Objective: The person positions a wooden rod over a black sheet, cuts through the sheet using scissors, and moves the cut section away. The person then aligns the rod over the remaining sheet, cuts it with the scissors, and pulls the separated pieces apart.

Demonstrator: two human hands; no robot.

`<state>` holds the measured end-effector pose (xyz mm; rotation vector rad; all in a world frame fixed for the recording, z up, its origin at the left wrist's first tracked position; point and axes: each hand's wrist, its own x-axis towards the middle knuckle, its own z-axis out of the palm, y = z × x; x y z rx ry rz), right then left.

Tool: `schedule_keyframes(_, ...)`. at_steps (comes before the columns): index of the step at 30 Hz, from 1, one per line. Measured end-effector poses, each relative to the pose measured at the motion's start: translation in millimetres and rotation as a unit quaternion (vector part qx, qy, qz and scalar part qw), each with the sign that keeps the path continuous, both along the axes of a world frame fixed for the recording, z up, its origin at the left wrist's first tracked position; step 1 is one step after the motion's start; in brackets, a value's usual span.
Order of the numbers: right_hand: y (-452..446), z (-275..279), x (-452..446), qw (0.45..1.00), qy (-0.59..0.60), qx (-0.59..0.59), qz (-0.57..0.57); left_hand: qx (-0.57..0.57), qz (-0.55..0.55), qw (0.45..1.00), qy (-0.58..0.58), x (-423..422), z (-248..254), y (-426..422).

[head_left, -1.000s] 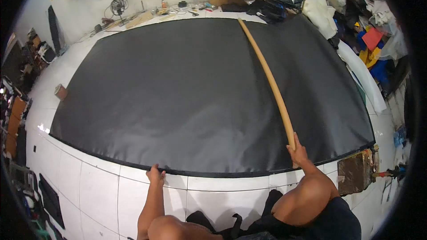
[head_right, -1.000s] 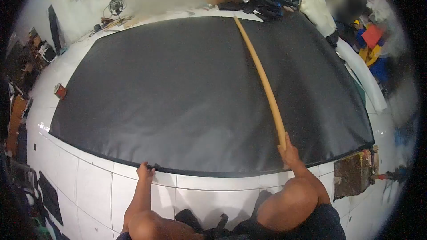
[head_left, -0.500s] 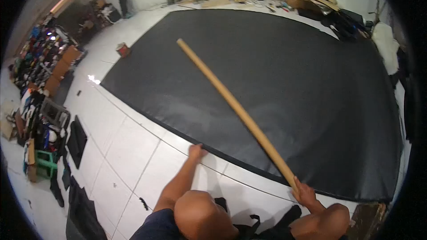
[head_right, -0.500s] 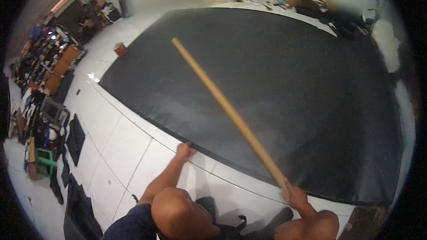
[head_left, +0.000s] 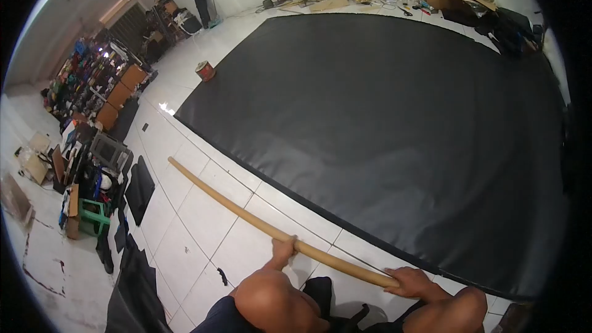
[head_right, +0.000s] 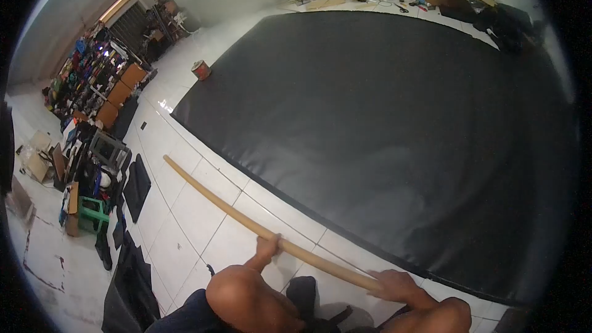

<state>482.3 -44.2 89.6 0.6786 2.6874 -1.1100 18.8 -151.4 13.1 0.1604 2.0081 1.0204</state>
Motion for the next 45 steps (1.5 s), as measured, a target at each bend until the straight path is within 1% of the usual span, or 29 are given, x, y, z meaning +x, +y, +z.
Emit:
schedule_keyframes(2,3,-16,26,0.986,0.049,-0.019,-0.16,-0.01,0.089,0.986,0.142,-6,4,1)
schedule_keyframes(4,-2,-40,66,0.939,0.076,0.015,-0.335,-0.055,0.013,0.951,0.305,-50,-25,-9)
schedule_keyframes(5,-4,-49,89,0.906,0.051,0.006,-0.42,-0.064,-0.002,0.944,0.324,-57,-13,-6)
schedule_keyframes(6,-17,-46,108,0.859,0.014,-0.005,-0.512,-0.132,-0.06,0.899,0.413,-83,-29,-5)
schedule_keyframes(8,-55,-31,142,0.758,0.061,0.019,-0.649,-0.204,-0.1,0.912,0.342,-126,-49,-12)
schedule_keyframes(9,-69,-4,146,0.703,-0.047,-0.044,-0.708,-0.229,-0.125,0.922,0.286,-135,-29,6)
schedule_keyframes(10,-82,21,151,0.64,-0.159,-0.113,-0.744,-0.315,-0.093,0.834,0.444,-123,-17,11)
schedule_keyframes(11,-110,35,167,0.601,-0.195,-0.127,-0.764,-0.291,-0.095,0.816,0.491,-126,-7,15)
schedule_keyframes(12,-144,42,179,0.586,-0.201,-0.124,-0.775,-0.239,-0.1,0.767,0.587,-117,0,35)
schedule_keyframes(14,-208,51,192,0.57,-0.203,-0.123,-0.787,-0.052,-0.255,0.729,0.633,-133,1,77)
schedule_keyframes(16,-248,45,189,0.571,-0.191,-0.124,-0.789,0.074,-0.399,0.705,0.582,-102,23,132)
schedule_keyframes(20,-282,9,135,0.596,-0.167,-0.145,-0.772,0.027,-0.698,0.577,0.423,18,121,216)
schedule_keyframes(22,-288,-24,115,0.615,-0.157,-0.124,-0.763,0.0,-0.772,0.502,0.389,82,146,248)
schedule_keyframes(24,-293,-44,133,0.618,-0.15,-0.07,-0.769,0.023,-0.768,0.484,0.419,148,139,261)
schedule_keyframes(25,-296,-44,147,0.588,-0.145,-0.032,-0.795,0.044,-0.77,0.486,0.411,175,125,261)
schedule_keyframes(26,-293,-44,158,0.534,-0.134,0.001,-0.835,0.057,-0.767,0.516,0.377,212,118,248)
schedule_keyframes(27,-284,-38,155,0.458,-0.1,0.004,-0.883,0.05,-0.781,0.531,0.326,251,119,235)
schedule_keyframes(28,-269,-25,149,0.378,-0.06,0.016,-0.924,0.15,-0.773,0.542,0.293,274,86,216)
schedule_keyframes(29,-262,-8,156,0.4,-0.023,-0.06,-0.914,0.184,-0.775,0.529,0.293,298,56,192)
schedule_keyframes(30,-262,-1,165,0.42,0.013,-0.136,-0.897,0.149,-0.815,0.461,0.317,326,57,175)
schedule_keyframes(32,-286,-34,176,0.498,-0.158,-0.023,-0.852,0.164,-0.823,0.454,0.299,351,28,141)
schedule_keyframes(34,-309,-57,172,0.36,-0.053,-0.03,-0.931,0.196,-0.804,0.455,0.33,359,13,121)
schedule_keyframes(35,-313,-57,166,0.37,-0.035,-0.12,-0.921,0.212,-0.787,0.456,0.358,361,3,118)
schedule_keyframes(37,-294,-33,142,0.442,-0.036,-0.312,-0.84,0.242,-0.767,0.465,0.37,364,1,116)
schedule_keyframes(38,-285,-21,133,0.483,-0.029,-0.358,-0.799,0.241,-0.767,0.464,0.371,364,2,119)
schedule_keyframes(39,-274,-8,128,0.523,-0.026,-0.391,-0.757,0.248,-0.774,0.433,0.39,364,2,121)
schedule_keyframes(40,-262,5,125,0.561,-0.022,-0.41,-0.718,0.252,-0.781,0.401,0.408,364,2,121)
schedule_keyframes(41,-252,18,122,0.597,-0.02,-0.416,-0.686,0.247,-0.785,0.399,0.404,364,2,118)
schedule_keyframes(45,-212,65,112,0.718,0.003,-0.391,-0.576,0.254,-0.782,0.433,0.369,380,4,116)
